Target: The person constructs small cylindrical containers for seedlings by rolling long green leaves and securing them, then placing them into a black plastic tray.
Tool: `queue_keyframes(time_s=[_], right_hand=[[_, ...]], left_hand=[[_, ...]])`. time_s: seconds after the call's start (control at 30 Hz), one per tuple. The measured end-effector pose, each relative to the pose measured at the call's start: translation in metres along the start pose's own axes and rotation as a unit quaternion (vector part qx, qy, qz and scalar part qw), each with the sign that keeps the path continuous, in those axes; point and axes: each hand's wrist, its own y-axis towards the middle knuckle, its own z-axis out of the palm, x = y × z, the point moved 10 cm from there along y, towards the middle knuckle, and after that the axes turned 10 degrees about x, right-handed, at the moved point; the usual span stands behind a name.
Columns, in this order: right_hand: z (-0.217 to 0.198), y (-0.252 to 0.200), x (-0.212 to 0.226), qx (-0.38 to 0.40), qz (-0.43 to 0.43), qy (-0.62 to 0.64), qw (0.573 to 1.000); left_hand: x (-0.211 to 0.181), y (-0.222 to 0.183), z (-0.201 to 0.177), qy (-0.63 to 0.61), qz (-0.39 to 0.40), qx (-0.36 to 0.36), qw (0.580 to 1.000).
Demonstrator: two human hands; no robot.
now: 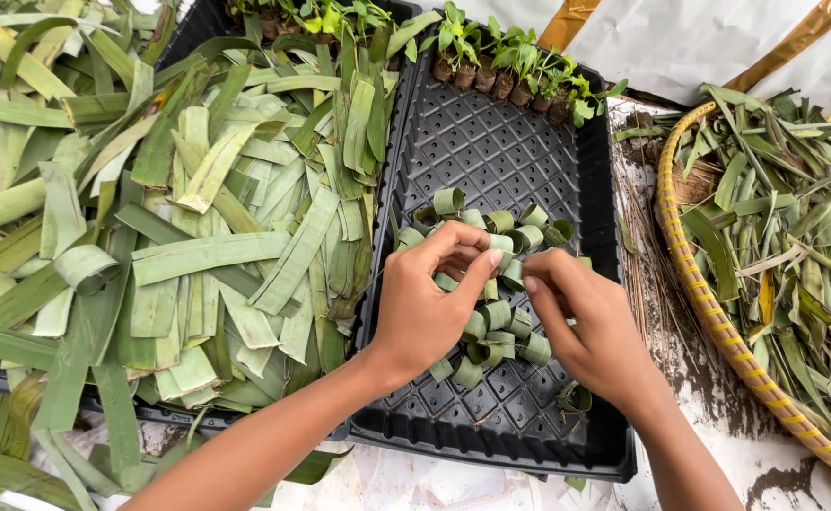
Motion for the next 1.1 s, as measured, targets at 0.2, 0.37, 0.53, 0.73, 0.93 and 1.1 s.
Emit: queue_keyframes(time_s=[0.2,0.37,0.53,0.73,0.93,1.1], right_hand=[[-0.008,0.017,0.040,-0.049,-0.063,-0.031,0.996],[0.006,0.017,0.038,0.017,-0.051,-0.049,0.997],[-0.002,0.018,0.037,-0.042,-0.027,-0.039,0.998],[-0.001,0.011,0.034,-0.091,-0.036,-0.087,0.991],[0.001,0.006,0.027,-0.093,-0.023,-0.092,0.991],[-0.001,0.001,0.036,-0.101,-0.014,-0.114,0.988]], left_hand=[[-0.013,0.002,-0.011,0.008,0.043,-0.038,0.998],[-0.013,0.000,-0.015,0.045,0.019,-0.051,0.998],[-0.020,-0.002,-0.009,0.038,0.066,-0.037,0.996],[-0.022,-0.006,-0.007,0.046,0.092,-0.042,0.994],[-0.034,-0.011,-0.005,0.113,0.149,-0.049,0.981],[-0.050,-0.023,0.004,0.203,0.240,-0.057,0.948]])
